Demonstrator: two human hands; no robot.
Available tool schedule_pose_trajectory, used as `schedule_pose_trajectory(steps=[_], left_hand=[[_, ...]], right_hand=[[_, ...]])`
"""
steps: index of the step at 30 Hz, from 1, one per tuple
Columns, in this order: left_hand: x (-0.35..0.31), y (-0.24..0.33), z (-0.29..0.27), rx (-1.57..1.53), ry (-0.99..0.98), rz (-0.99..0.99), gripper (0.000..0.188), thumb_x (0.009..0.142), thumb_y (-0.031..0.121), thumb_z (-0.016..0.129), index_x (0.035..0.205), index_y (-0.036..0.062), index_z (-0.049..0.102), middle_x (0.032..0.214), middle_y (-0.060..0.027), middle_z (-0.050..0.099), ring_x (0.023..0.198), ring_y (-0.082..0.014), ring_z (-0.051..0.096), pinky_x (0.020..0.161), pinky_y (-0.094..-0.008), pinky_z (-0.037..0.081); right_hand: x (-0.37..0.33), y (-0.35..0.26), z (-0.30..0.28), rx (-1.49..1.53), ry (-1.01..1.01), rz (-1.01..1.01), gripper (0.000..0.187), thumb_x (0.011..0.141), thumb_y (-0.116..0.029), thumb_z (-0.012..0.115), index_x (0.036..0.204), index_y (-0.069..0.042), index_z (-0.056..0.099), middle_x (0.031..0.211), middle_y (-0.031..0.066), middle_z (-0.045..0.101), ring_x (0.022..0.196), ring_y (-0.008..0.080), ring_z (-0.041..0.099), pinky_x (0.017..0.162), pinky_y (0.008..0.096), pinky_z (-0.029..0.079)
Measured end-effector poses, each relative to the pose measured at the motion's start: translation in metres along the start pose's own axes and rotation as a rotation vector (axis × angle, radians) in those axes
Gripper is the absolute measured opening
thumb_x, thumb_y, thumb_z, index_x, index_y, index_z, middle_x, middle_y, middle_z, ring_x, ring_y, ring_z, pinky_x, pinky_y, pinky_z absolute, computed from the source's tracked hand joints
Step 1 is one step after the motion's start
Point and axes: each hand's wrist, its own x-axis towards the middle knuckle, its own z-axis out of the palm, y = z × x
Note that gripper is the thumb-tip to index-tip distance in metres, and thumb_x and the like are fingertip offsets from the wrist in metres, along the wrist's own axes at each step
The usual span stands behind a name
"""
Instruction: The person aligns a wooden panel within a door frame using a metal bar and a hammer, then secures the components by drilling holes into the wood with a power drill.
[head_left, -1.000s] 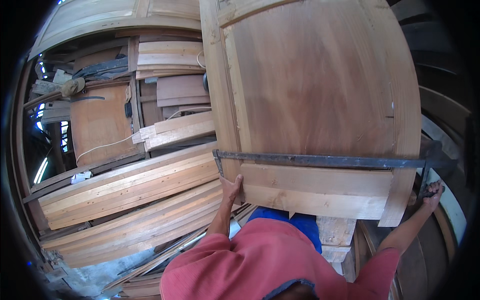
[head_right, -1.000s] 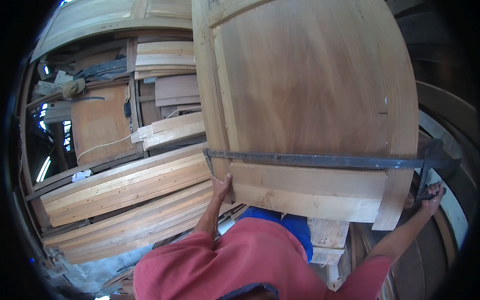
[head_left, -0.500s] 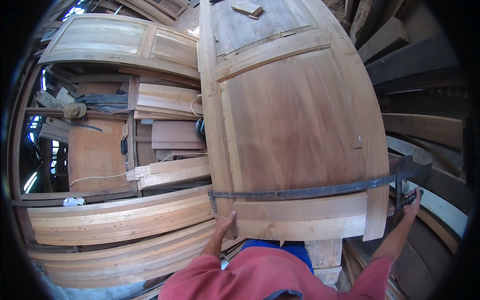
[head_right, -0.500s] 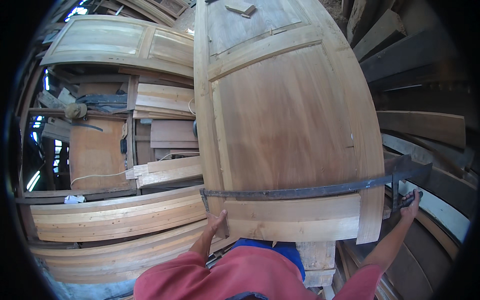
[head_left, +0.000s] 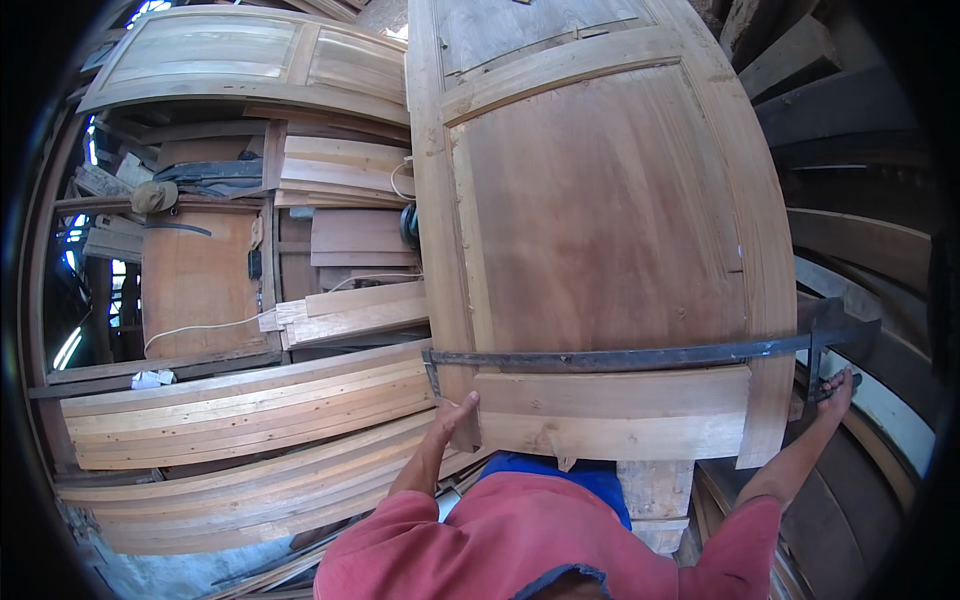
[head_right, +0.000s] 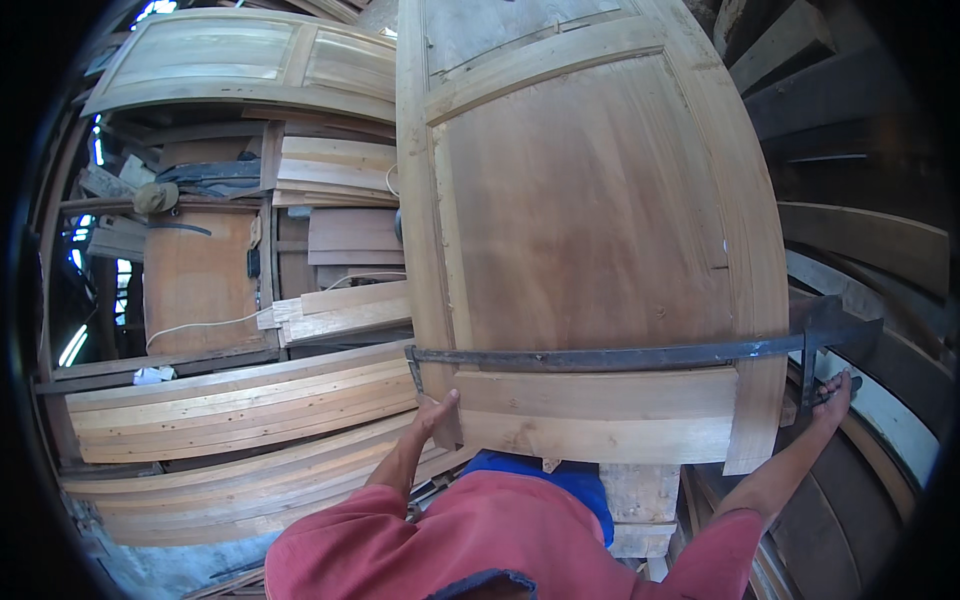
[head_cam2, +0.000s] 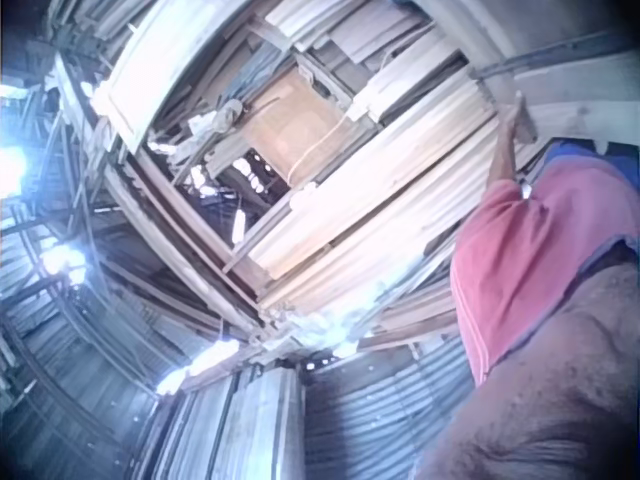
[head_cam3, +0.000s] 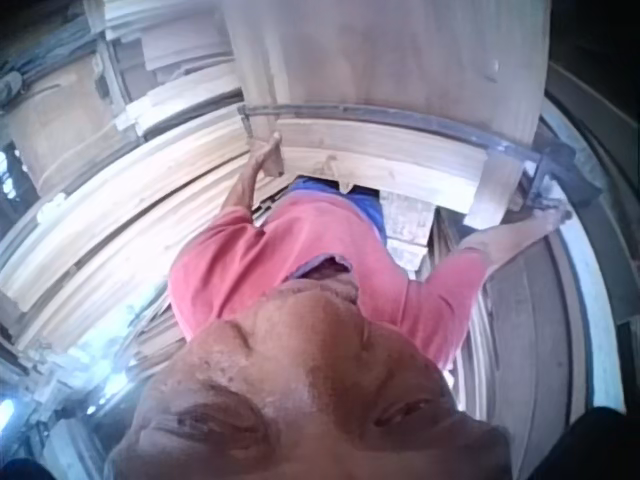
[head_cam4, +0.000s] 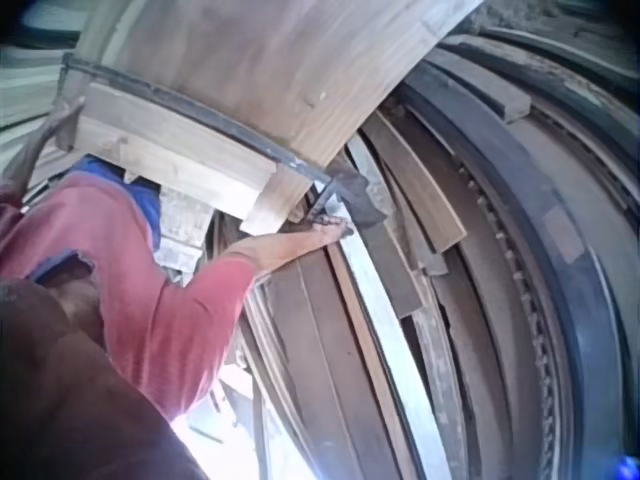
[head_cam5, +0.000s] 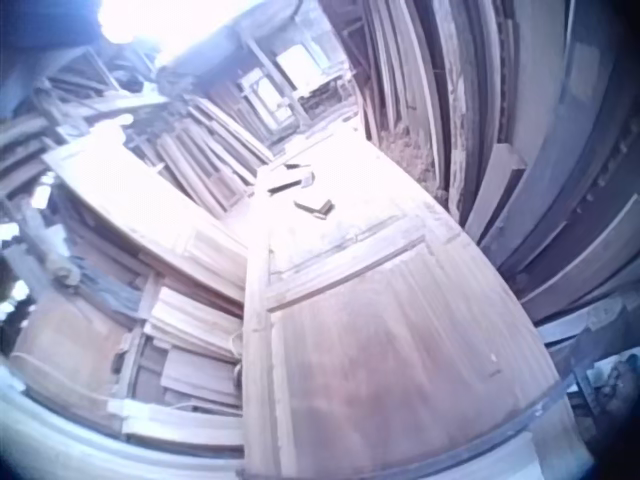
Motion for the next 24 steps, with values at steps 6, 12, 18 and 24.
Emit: schedule_pose_trajectory(steps=[6, 12, 18, 24], left_hand=[[0.025, -0.030, 0.008, 0.033, -0.060, 0.101, 0.138, 0.080, 0.065, 0.075, 0.138, -0.0312, -0.006, 0.141, -0.0367, 0.047, 0.131, -0.0365, 0.053, 0.108, -0.0341, 0.045], [0.031, -0.048, -0.009, -0.093, -0.109, -0.014, 0.136, 0.072, 0.069, 0.079, 0.142, -0.0275, 0.015, 0.140, -0.0383, 0.048, 0.131, -0.0397, 0.053, 0.110, -0.0369, 0.042], [0.033, -0.049, -0.021, -0.234, -0.120, 0.145, 0.127, 0.076, 0.062, 0.079, 0.145, -0.0226, 0.012, 0.140, -0.0385, 0.046, 0.132, -0.0400, 0.051, 0.113, -0.0392, 0.039], [0.051, -0.074, -0.028, -0.085, -0.282, 0.173, 0.124, 0.082, 0.058, 0.074, 0.149, -0.0204, 0.004, 0.153, -0.0397, 0.030, 0.145, -0.0407, 0.036, 0.119, -0.0397, 0.030]], right_hand=[[0.010, 0.001, 0.020, -0.802, 0.469, -0.232, 0.042, 0.096, -0.041, 0.064, 0.084, -0.001, 0.066, 0.074, 0.0097, 0.064, 0.063, 0.0222, 0.059, 0.061, 0.0372, 0.049], [-0.189, 0.036, 0.182, -1.716, 0.579, -0.646, 0.059, 0.098, -0.044, 0.058, 0.129, 0.006, 0.056, 0.135, 0.0254, 0.057, 0.129, 0.0392, 0.050, 0.109, 0.0502, 0.040], [-0.355, 0.159, 0.330, -1.732, 0.008, -1.084, 0.044, 0.096, -0.032, 0.061, 0.129, -0.002, 0.058, 0.131, 0.0222, 0.056, 0.128, 0.0389, 0.048, 0.111, 0.0515, 0.034], [-0.496, 0.304, 0.440, -1.624, -0.339, -0.941, 0.045, 0.091, -0.029, 0.068, 0.129, -0.005, 0.058, 0.139, 0.0212, 0.050, 0.132, 0.0388, 0.044, 0.112, 0.0519, 0.033]])
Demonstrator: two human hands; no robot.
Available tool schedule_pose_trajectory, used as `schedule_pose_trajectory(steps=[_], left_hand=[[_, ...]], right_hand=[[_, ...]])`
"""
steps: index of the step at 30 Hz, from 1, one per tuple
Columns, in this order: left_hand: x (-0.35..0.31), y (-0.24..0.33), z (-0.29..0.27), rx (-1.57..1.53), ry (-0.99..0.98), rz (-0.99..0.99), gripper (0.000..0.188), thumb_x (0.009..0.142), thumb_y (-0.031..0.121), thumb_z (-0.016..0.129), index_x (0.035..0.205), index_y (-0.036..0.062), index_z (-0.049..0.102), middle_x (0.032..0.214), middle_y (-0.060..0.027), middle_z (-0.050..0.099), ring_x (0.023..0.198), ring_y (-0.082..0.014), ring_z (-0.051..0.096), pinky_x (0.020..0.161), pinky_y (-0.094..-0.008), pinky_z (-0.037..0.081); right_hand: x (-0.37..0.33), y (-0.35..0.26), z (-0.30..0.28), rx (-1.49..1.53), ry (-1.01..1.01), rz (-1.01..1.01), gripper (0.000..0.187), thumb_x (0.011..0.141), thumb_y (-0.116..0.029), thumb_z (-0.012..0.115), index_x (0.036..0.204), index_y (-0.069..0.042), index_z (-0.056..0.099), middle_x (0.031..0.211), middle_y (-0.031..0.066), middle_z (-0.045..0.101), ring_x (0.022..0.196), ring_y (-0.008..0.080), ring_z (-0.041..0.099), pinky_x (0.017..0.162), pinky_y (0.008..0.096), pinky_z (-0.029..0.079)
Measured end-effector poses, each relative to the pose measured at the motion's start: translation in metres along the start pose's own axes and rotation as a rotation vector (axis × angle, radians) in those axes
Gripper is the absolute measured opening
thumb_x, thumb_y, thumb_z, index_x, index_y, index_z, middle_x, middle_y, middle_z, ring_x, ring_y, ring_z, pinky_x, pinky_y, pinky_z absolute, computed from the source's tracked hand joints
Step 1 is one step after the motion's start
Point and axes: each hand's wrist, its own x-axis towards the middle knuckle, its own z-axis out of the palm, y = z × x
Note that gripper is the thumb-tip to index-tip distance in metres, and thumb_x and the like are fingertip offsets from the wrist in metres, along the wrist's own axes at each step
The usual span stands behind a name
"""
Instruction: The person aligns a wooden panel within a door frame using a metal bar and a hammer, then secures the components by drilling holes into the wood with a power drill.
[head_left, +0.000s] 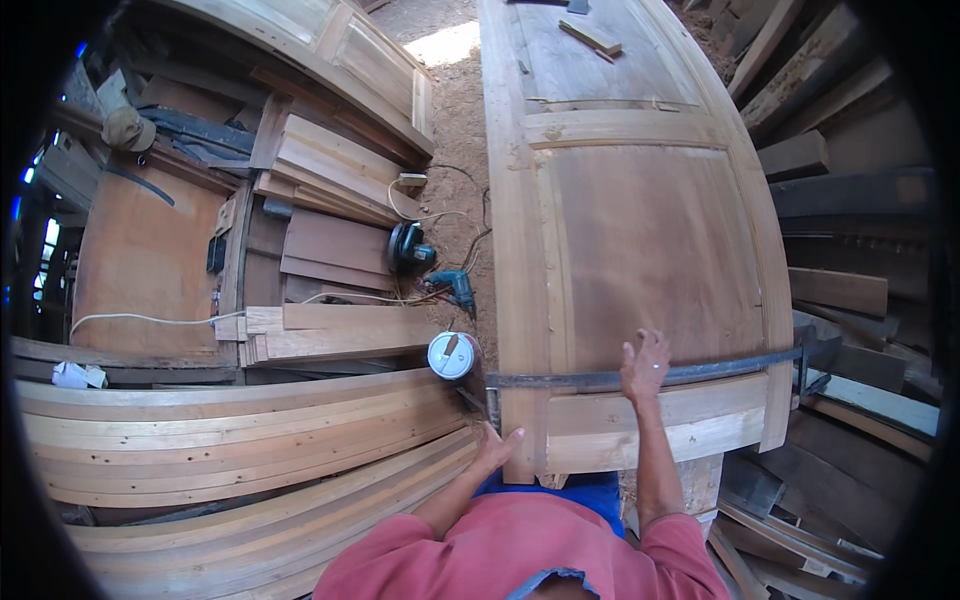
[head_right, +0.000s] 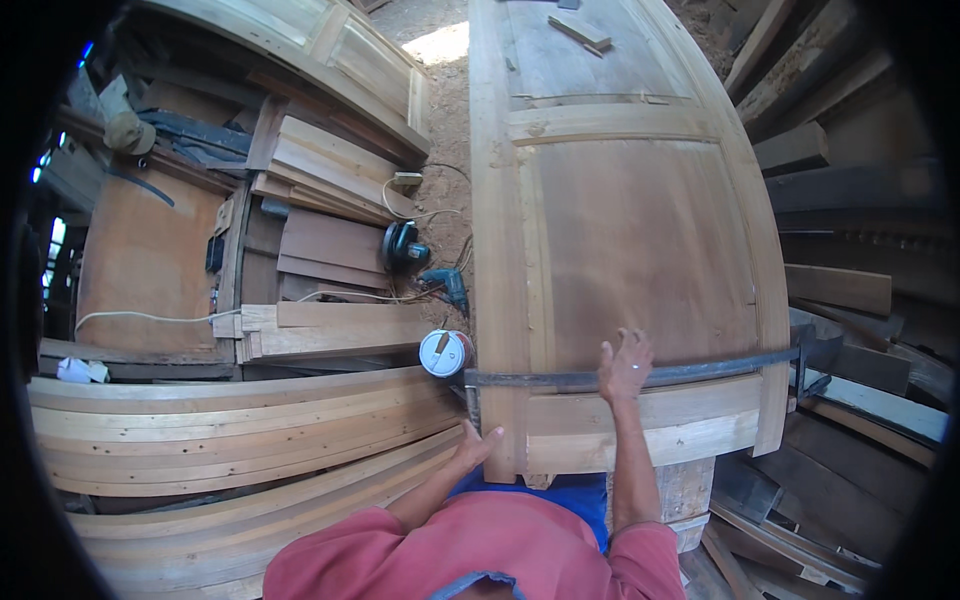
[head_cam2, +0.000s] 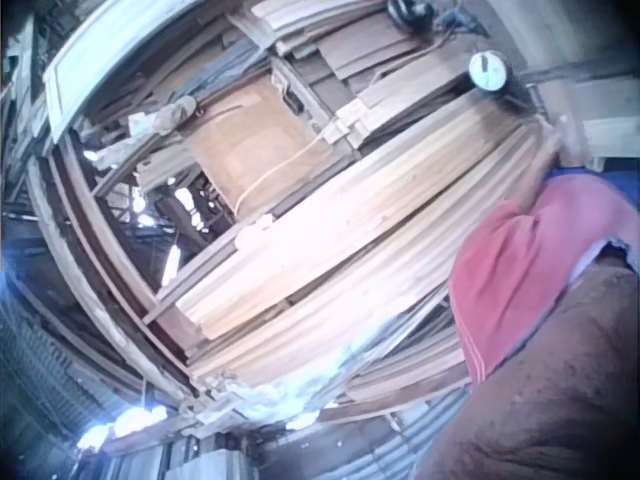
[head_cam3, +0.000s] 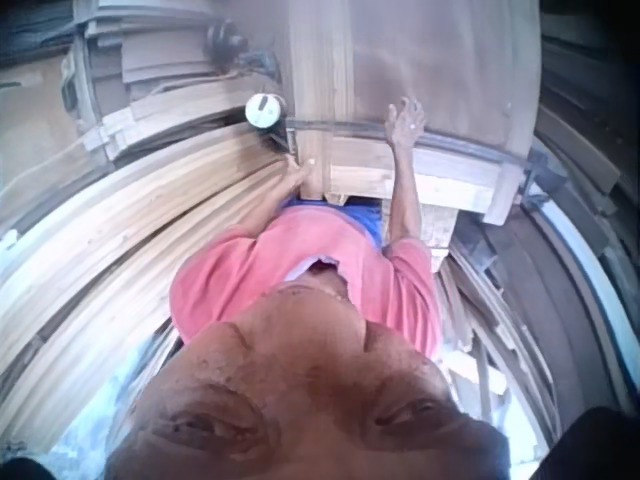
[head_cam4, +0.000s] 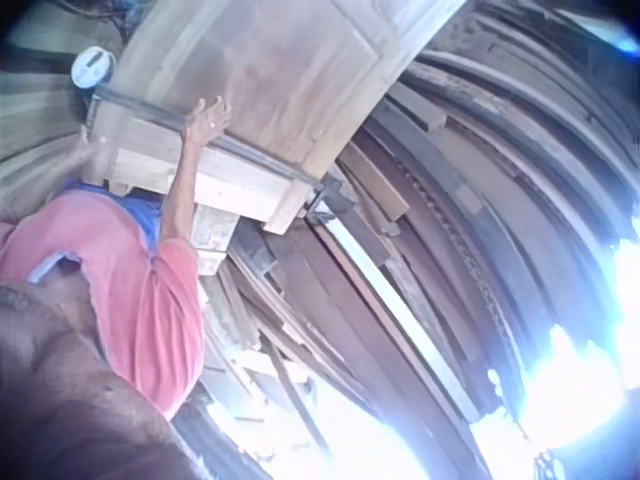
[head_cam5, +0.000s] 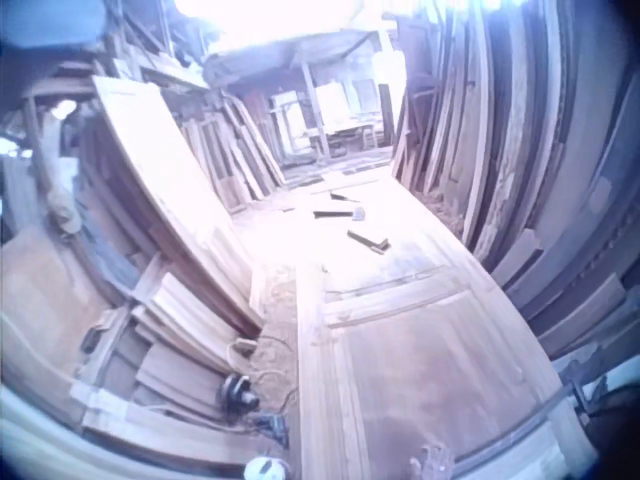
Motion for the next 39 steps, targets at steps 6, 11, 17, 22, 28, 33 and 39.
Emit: schedule_pose_trajectory(steps=[6, 11, 17, 22, 28, 33, 39], left_hand=[[0.038, -0.053, -0.047, -0.271, -0.363, 0.212, 0.070, 0.088, 0.048, 0.072, 0.122, -0.0112, 0.057, 0.109, -0.0229, 0.069, 0.096, -0.0267, 0.067, 0.083, -0.0387, 0.055], [0.037, 0.000, -0.080, 0.128, -0.412, 0.298, 0.040, 0.092, 0.033, 0.072, 0.098, -0.0059, 0.065, 0.085, -0.0128, 0.071, 0.075, -0.0163, 0.066, 0.065, -0.0359, 0.053], [0.048, 0.007, -0.080, 0.008, -0.576, 0.211, 0.038, 0.093, 0.032, 0.071, 0.098, -0.0057, 0.067, 0.082, -0.0120, 0.071, 0.071, -0.0175, 0.066, 0.064, -0.0361, 0.053], [0.050, 0.005, -0.092, 0.305, -0.528, 0.193, 0.040, 0.093, 0.033, 0.073, 0.112, -0.0023, 0.067, 0.085, -0.0097, 0.071, 0.072, -0.0194, 0.065, 0.063, -0.0352, 0.051], [0.072, 0.030, -0.125, -0.251, -0.583, 0.003, 0.053, 0.091, 0.029, 0.075, 0.135, 0.0078, 0.053, 0.109, -0.0071, 0.067, 0.078, -0.0117, 0.065, 0.065, -0.0290, 0.055], [0.144, 0.079, -0.183, 0.195, 0.309, 0.616, 0.055, 0.092, 0.027, 0.067, 0.135, -0.0030, 0.051, 0.113, -0.0210, 0.067, 0.097, -0.0325, 0.067, 0.088, -0.0445, 0.054], [0.137, 0.233, -0.133, 0.642, 0.280, 0.942, 0.070, 0.086, 0.032, 0.071, 0.140, -0.0029, 0.044, 0.149, -0.0308, 0.041, 0.141, -0.0443, 0.036, 0.117, -0.0500, 0.030]], right_hand=[[-0.040, -0.080, 0.048, 0.011, 0.048, 0.106, 0.044, 0.090, -0.025, 0.069, 0.130, -0.010, 0.056, 0.142, 0.0152, 0.046, 0.130, 0.0379, 0.042, 0.110, 0.0501, 0.034], [-0.032, -0.080, 0.048, -0.091, 0.057, 0.286, 0.037, 0.090, -0.025, 0.070, 0.122, -0.014, 0.057, 0.142, 0.0098, 0.045, 0.129, 0.0359, 0.041, 0.108, 0.0498, 0.035], [-0.028, -0.076, 0.043, -0.065, 0.012, 0.291, 0.037, 0.090, -0.026, 0.069, 0.123, -0.015, 0.056, 0.142, 0.0091, 0.044, 0.131, 0.0359, 0.040, 0.108, 0.0503, 0.035], [-0.030, -0.085, 0.041, -0.017, 0.017, 0.298, 0.039, 0.089, -0.028, 0.069, 0.124, -0.015, 0.055, 0.142, 0.0100, 0.043, 0.132, 0.0360, 0.039, 0.108, 0.0518, 0.036], [-0.029, -0.069, 0.027, 0.075, -0.012, 0.268, 0.039, 0.089, -0.028, 0.070, 0.123, -0.017, 0.056, 0.140, 0.0102, 0.045, 0.131, 0.0351, 0.041, 0.107, 0.0517, 0.037], [-0.007, -0.070, 0.014, 0.223, -0.094, 0.232, 0.031, 0.087, -0.028, 0.072, 0.115, -0.020, 0.062, 0.130, 0.0098, 0.052, 0.126, 0.0341, 0.049, 0.103, 0.0508, 0.041], [-0.015, -0.048, 0.028, 0.192, 0.028, 0.361, 0.022, 0.087, -0.030, 0.070, 0.106, -0.019, 0.066, 0.120, 0.0103, 0.058, 0.118, 0.0315, 0.054, 0.098, 0.0486, 0.043]])
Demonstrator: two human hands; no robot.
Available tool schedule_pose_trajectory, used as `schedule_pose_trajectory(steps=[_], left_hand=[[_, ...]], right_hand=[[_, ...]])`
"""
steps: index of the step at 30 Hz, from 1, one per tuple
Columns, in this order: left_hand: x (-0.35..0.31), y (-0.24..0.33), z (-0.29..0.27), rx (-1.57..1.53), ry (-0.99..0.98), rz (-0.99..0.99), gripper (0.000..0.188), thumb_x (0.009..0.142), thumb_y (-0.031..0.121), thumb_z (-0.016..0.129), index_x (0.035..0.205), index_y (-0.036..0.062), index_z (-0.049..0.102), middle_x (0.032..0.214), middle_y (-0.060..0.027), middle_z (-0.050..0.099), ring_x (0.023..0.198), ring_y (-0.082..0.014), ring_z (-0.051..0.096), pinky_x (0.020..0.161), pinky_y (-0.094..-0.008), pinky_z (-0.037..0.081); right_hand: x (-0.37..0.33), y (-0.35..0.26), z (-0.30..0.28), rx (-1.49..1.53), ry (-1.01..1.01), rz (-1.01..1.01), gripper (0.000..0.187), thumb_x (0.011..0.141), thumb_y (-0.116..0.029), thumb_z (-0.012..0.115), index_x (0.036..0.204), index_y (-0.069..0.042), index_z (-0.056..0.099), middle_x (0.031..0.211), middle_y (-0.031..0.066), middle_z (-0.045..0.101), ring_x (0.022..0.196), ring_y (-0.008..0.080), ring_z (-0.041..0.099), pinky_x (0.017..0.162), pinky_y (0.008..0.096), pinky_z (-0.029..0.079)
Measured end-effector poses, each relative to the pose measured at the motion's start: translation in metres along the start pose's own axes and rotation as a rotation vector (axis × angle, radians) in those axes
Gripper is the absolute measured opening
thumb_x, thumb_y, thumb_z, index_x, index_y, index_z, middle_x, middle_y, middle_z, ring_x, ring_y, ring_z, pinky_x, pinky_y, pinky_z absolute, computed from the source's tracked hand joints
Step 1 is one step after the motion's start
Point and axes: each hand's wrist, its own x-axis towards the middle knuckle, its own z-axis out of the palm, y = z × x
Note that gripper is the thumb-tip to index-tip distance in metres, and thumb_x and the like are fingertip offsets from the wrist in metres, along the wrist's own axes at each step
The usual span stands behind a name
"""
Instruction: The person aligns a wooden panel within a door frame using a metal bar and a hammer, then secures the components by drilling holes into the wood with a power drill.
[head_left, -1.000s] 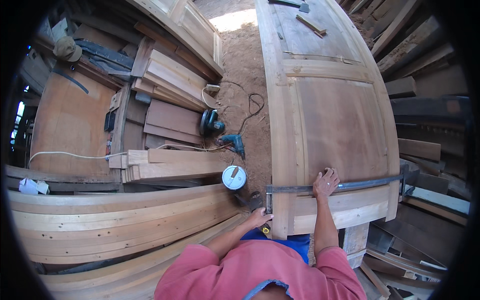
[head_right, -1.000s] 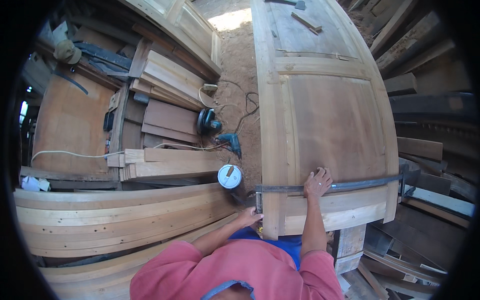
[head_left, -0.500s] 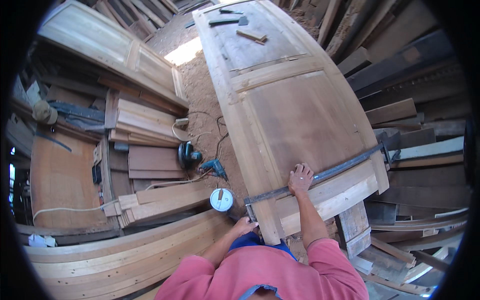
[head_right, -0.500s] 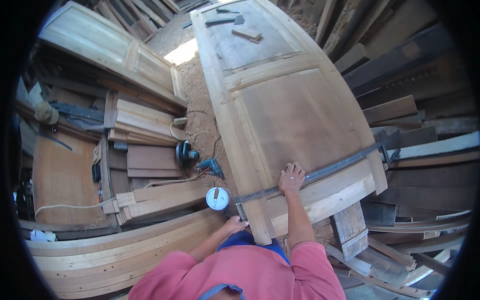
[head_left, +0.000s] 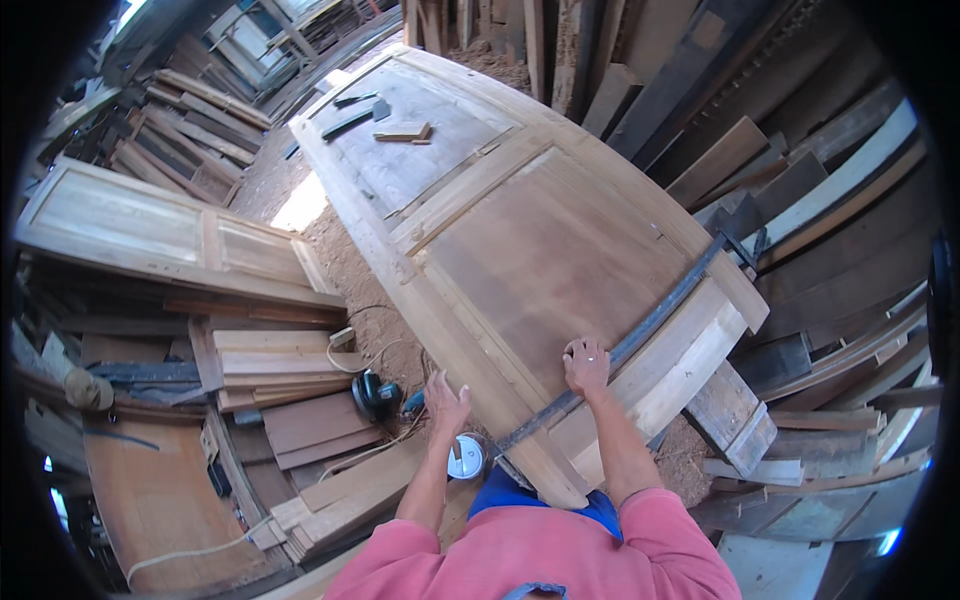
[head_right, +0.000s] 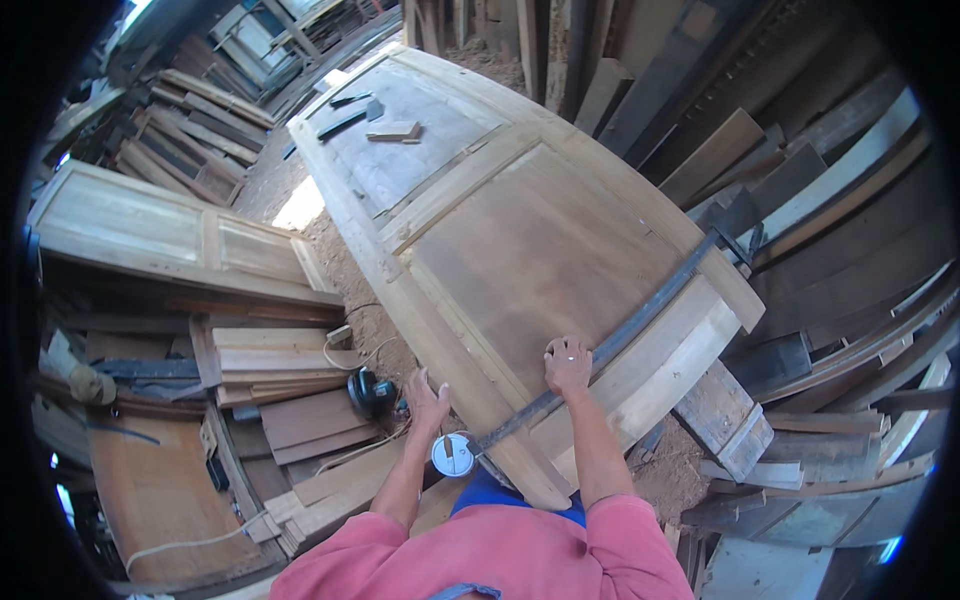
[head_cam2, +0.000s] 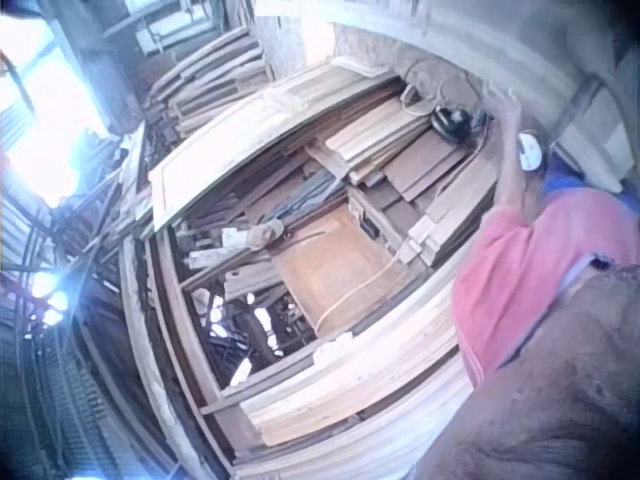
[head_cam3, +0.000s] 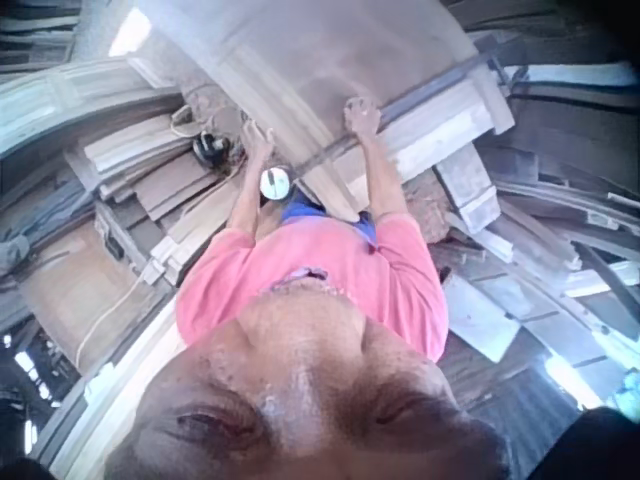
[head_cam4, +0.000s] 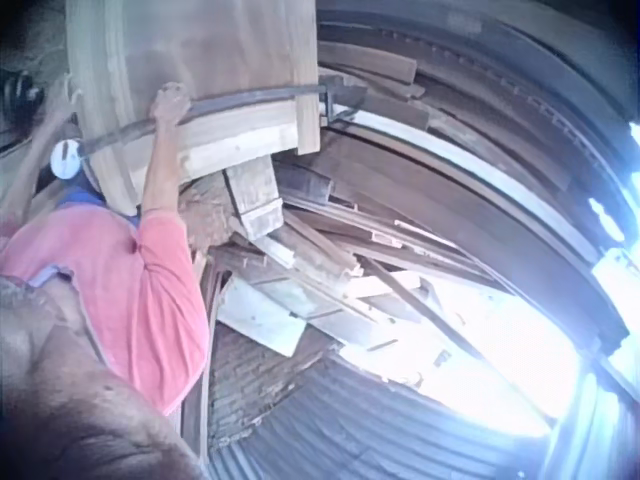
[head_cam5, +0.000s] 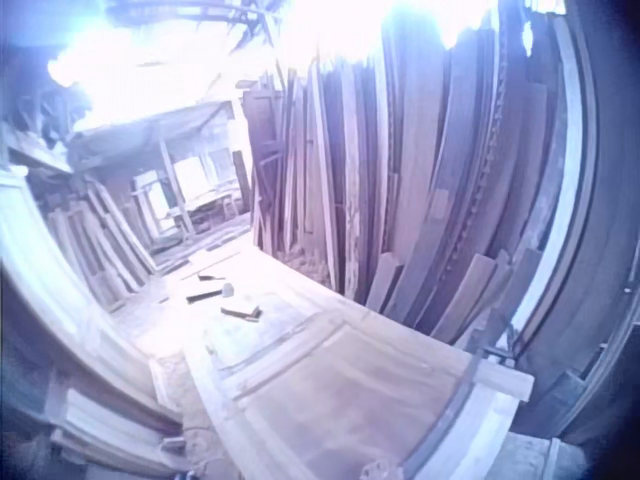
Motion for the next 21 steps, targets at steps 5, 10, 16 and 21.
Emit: schedule_pose_trajectory(steps=[5, 10, 16, 21], left_hand=[[0.123, 0.047, 0.021, 0.143, 0.019, 0.399, 0.079, 0.086, 0.033, 0.069, 0.147, -0.0069, 0.036, 0.155, -0.0334, 0.030, 0.147, -0.0472, 0.025, 0.120, -0.0548, 0.022], [0.211, 0.065, 0.049, 0.179, -0.139, 0.459, 0.084, 0.090, 0.039, 0.063, 0.152, -0.0054, 0.029, 0.161, -0.0324, 0.019, 0.151, -0.0488, 0.013, 0.121, -0.0616, 0.013], [0.217, 0.064, 0.057, 0.405, -0.211, 0.423, 0.086, 0.097, 0.047, 0.050, 0.158, -0.0023, 0.017, 0.165, -0.0304, 0.007, 0.153, -0.0489, -0.001, 0.120, -0.0661, 0.004], [0.223, 0.056, 0.051, 0.413, -0.239, 0.426, 0.087, 0.098, 0.048, 0.048, 0.159, -0.0024, 0.013, 0.165, -0.0309, 0.005, 0.152, -0.0511, -0.003, 0.120, -0.0661, 0.002]], right_hand=[[-0.001, -0.019, 0.002, -0.028, 0.154, 0.018, 0.018, 0.086, -0.028, 0.071, 0.101, -0.017, 0.066, 0.108, 0.0089, 0.060, 0.111, 0.0309, 0.055, 0.094, 0.0471, 0.043], [0.004, -0.018, 0.010, -0.070, 0.229, 0.091, 0.016, 0.085, -0.027, 0.072, 0.095, -0.016, 0.065, 0.103, 0.0090, 0.059, 0.104, 0.0303, 0.056, 0.087, 0.0460, 0.042], [0.007, -0.024, 0.013, -0.084, 0.280, 0.116, 0.017, 0.084, -0.029, 0.072, 0.092, -0.016, 0.064, 0.101, 0.0091, 0.058, 0.102, 0.0295, 0.055, 0.087, 0.0449, 0.042], [0.018, -0.045, 0.013, -0.109, 0.249, 0.275, 0.019, 0.086, -0.032, 0.071, 0.094, -0.016, 0.065, 0.106, 0.0086, 0.058, 0.107, 0.0298, 0.055, 0.090, 0.0456, 0.042]])
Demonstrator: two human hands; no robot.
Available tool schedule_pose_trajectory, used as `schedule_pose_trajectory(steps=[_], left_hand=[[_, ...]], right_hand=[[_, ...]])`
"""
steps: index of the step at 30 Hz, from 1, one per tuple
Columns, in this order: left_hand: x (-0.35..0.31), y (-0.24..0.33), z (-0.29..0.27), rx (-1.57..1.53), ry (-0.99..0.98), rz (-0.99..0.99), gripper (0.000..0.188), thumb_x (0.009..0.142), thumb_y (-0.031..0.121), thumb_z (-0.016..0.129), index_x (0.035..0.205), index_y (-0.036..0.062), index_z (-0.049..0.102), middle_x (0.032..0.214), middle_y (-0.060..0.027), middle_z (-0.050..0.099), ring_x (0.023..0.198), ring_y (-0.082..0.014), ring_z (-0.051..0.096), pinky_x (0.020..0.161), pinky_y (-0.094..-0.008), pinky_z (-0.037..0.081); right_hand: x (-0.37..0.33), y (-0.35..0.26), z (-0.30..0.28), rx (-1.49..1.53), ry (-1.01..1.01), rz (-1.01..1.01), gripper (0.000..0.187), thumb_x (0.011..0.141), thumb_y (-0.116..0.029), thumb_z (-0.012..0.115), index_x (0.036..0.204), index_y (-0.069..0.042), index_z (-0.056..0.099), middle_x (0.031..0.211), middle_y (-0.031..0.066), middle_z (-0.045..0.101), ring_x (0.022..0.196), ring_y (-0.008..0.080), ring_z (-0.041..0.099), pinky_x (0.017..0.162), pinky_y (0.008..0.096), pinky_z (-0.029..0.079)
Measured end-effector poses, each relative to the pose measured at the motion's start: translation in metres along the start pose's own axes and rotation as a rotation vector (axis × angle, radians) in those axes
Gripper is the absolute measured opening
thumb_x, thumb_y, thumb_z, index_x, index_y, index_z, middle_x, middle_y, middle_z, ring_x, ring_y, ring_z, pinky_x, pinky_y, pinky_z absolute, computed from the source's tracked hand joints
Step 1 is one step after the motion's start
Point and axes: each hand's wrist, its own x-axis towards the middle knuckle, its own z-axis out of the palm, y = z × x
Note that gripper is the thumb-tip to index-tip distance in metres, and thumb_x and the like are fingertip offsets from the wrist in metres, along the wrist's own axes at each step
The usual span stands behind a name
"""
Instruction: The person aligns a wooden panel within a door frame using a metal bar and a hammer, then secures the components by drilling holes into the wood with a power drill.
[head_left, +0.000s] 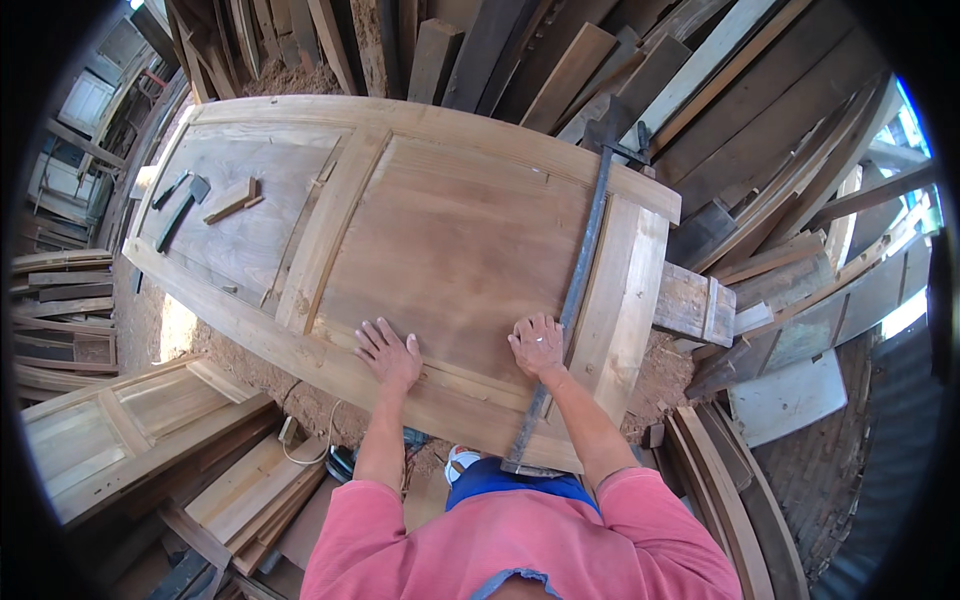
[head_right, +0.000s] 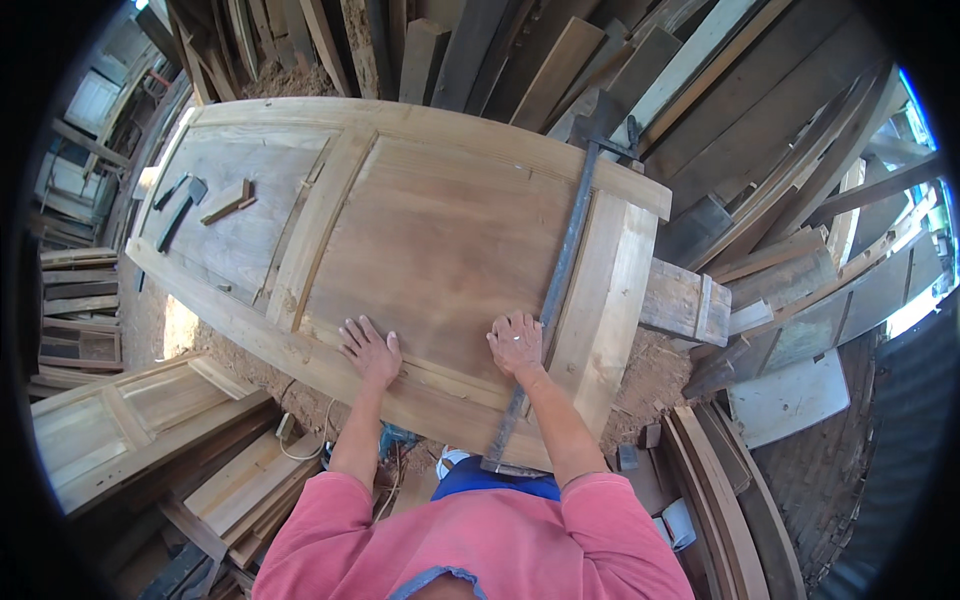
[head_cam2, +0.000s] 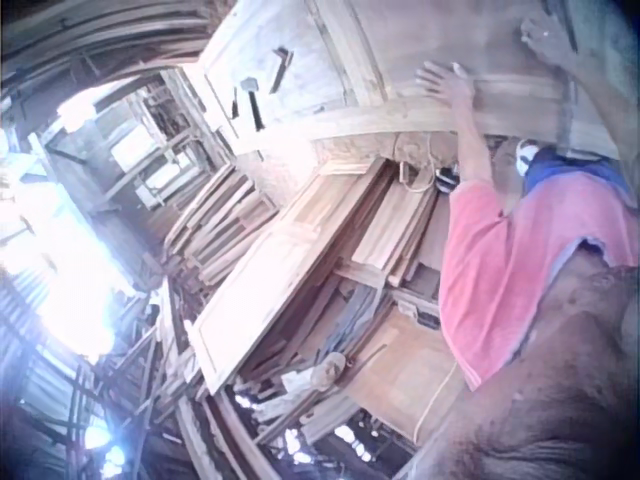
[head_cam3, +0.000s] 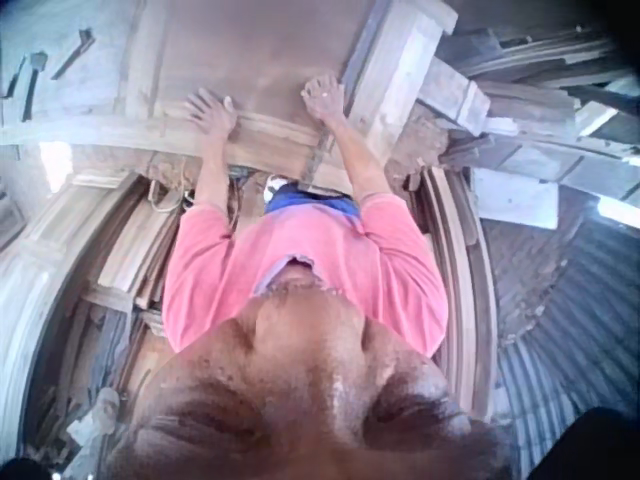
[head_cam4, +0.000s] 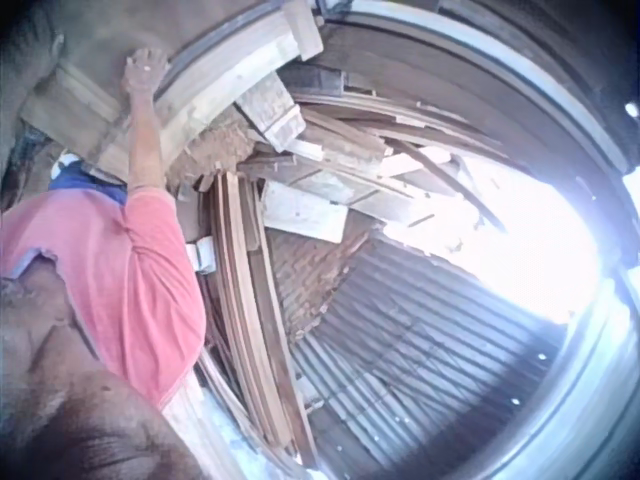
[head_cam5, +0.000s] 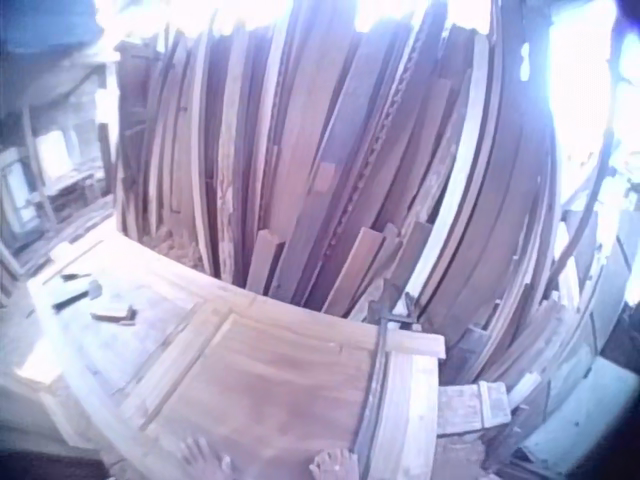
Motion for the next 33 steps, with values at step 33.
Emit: schedule_pose_trajectory(steps=[33], left_hand=[[0.033, -0.082, -0.064, 0.039, -0.628, 0.440, 0.099, 0.093, 0.055, 0.057, 0.164, 0.0195, -0.002, 0.166, -0.0274, -0.014, 0.152, -0.0489, -0.016, 0.114, -0.0744, -0.002]], right_hand=[[0.049, -0.042, 0.042, -0.309, -0.448, 0.289, 0.033, 0.095, -0.031, 0.053, 0.115, -0.010, 0.071, 0.127, 0.0195, 0.059, 0.123, 0.0374, 0.055, 0.109, 0.0579, 0.039]])
